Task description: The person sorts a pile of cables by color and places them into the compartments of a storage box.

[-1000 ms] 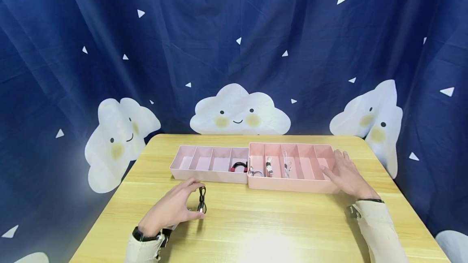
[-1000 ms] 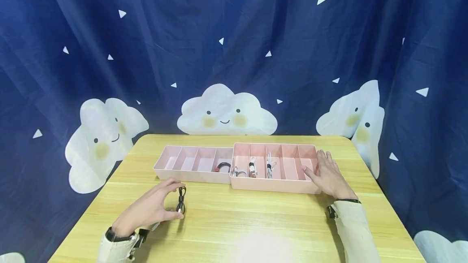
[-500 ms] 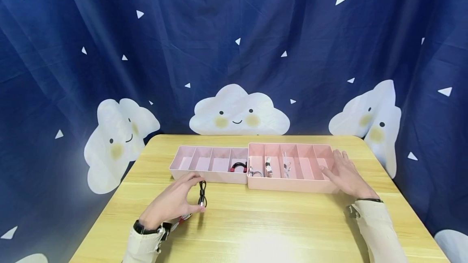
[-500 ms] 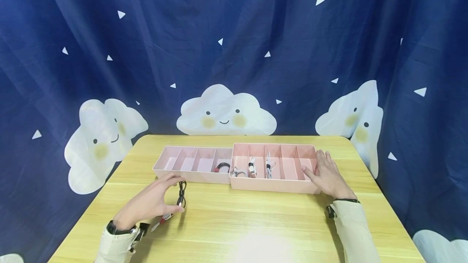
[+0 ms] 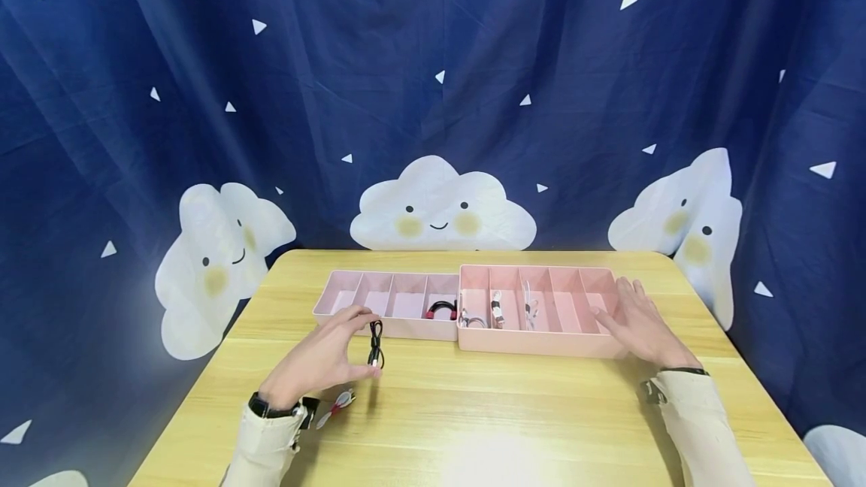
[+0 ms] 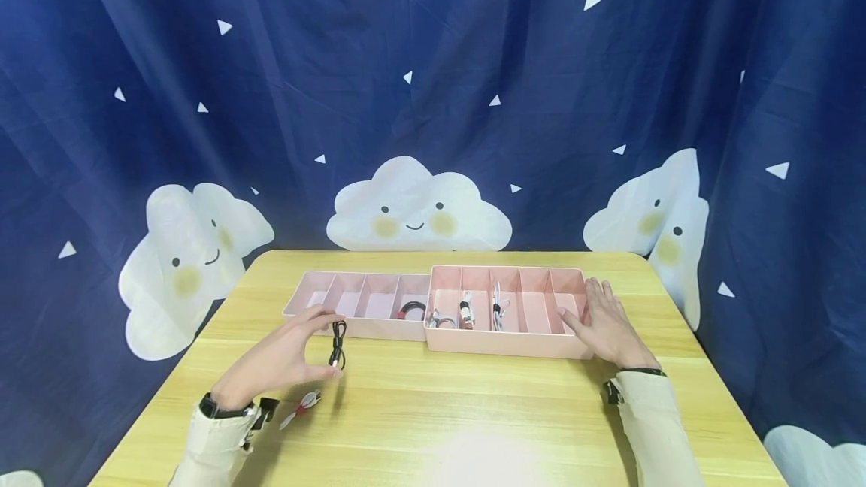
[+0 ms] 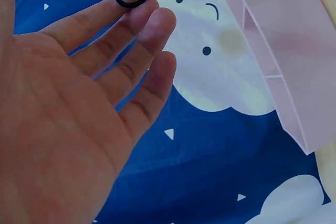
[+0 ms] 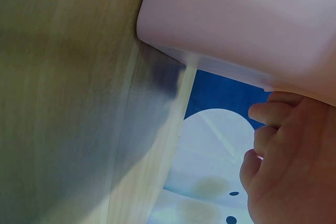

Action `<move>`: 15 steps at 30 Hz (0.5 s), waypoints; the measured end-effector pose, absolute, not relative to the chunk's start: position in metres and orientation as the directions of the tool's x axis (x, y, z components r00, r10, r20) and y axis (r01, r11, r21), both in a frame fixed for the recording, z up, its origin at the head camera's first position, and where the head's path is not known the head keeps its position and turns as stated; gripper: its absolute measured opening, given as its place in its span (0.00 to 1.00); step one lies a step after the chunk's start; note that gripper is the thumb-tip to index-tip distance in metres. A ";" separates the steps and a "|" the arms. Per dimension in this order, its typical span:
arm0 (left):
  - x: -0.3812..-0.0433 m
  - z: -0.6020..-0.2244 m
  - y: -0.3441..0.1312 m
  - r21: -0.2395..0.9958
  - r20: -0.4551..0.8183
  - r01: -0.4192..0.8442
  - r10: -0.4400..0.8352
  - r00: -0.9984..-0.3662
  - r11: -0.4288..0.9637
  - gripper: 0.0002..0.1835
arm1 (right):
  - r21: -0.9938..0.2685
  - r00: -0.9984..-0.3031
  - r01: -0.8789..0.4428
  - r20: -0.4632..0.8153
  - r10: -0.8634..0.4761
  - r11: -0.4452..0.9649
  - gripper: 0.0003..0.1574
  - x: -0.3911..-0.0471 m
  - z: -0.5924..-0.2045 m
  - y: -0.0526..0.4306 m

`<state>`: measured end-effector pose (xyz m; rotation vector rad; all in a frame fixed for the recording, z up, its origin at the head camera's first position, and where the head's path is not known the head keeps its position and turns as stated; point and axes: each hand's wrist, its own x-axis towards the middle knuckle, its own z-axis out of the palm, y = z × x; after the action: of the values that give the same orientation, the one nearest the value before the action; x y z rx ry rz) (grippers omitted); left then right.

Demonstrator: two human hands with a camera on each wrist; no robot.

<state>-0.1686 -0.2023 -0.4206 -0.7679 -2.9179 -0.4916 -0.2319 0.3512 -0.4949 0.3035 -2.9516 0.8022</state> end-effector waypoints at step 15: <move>-0.186 -0.404 -0.199 0.316 0.215 0.518 0.472 -0.855 0.795 0.47 | -0.495 -0.977 -0.214 0.124 -0.175 0.842 0.60 -0.232 -0.495 0.351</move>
<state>-0.1859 -0.1986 -0.4042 -0.7917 -2.8563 -0.5574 -0.2324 0.3512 -0.4949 0.3112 -2.9439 0.8040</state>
